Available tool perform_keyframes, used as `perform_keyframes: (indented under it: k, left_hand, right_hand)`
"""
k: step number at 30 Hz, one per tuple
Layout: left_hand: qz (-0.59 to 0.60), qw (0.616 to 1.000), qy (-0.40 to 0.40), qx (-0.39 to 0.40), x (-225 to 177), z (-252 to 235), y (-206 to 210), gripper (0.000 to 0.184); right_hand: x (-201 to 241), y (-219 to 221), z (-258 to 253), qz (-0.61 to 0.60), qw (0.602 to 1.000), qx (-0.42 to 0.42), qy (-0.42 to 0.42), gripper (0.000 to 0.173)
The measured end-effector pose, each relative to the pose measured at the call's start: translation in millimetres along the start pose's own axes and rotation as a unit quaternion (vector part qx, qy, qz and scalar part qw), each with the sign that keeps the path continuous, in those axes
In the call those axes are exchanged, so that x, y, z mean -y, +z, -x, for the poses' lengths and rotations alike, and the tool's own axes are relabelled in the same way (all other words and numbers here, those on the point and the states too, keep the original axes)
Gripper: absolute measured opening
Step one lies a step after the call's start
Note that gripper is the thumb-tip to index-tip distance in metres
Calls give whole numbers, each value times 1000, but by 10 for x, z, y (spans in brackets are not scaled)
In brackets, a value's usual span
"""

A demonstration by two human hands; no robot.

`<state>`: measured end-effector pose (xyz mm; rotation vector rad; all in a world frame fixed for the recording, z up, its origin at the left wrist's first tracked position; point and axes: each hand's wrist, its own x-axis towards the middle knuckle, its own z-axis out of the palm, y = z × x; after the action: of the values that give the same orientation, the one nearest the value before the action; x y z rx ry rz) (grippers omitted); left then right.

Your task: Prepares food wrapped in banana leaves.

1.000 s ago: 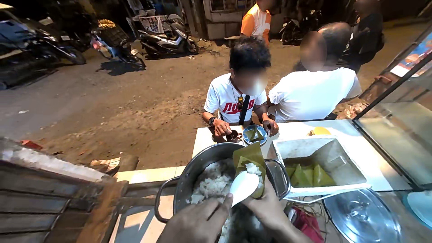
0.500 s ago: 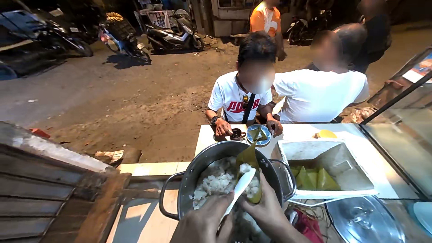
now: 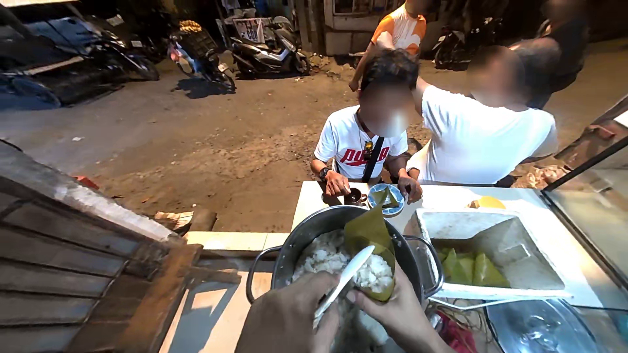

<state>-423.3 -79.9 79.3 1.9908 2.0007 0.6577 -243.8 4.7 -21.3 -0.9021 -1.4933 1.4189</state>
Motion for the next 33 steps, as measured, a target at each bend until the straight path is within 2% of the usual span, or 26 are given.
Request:
perform_keyframes:
  k: [3, 5, 9, 11, 13, 15, 17, 18, 22, 28, 33]
  left_hand:
    - [-6, 997, 38, 63, -97, -71, -7, 23]
    - [-15, 992, 92, 82, -112, -121, 10, 21]
    - [-69, 968, 222, 94, -18, -221, -48, 19]
    - [-91, 965, 242, 52, 120, -283, -130, 19]
    - [-34, 981, 193, 7, 326, -373, -181, 26]
    - [143, 985, 88, 49, 454, -427, -192, 34]
    - [316, 944, 22, 87, 467, -399, -96, 32]
    - [360, 928, 5, 97, 451, -366, -26, 29]
    - [377, 919, -34, 114, 401, -242, 173, 23]
    - [335, 931, -47, 140, 483, -229, 294, 27]
    - [369, 915, -49, 158, 492, -282, 316, 21]
  right_hand:
    - [18, -19, -12, 31, 999, 2, 14, 102]
    - [32, -29, -32, 22, 999, -7, 29, 103]
    - [75, -68, -32, -33, 998, 20, 40, 87]
    - [80, -72, -27, -54, 997, 45, 32, 85]
    - [89, -71, -33, -59, 997, 45, 27, 86]
    - [84, -66, -30, -48, 998, 29, 25, 90]
    - [80, -56, -31, -41, 999, 16, 25, 92]
    - [73, -57, -35, -37, 999, 14, 23, 94]
    - [37, -57, -34, -33, 999, 7, 26, 97]
    - [70, -84, -30, -88, 995, 33, 38, 93]
    - [102, -107, -32, -107, 992, 35, 52, 87]
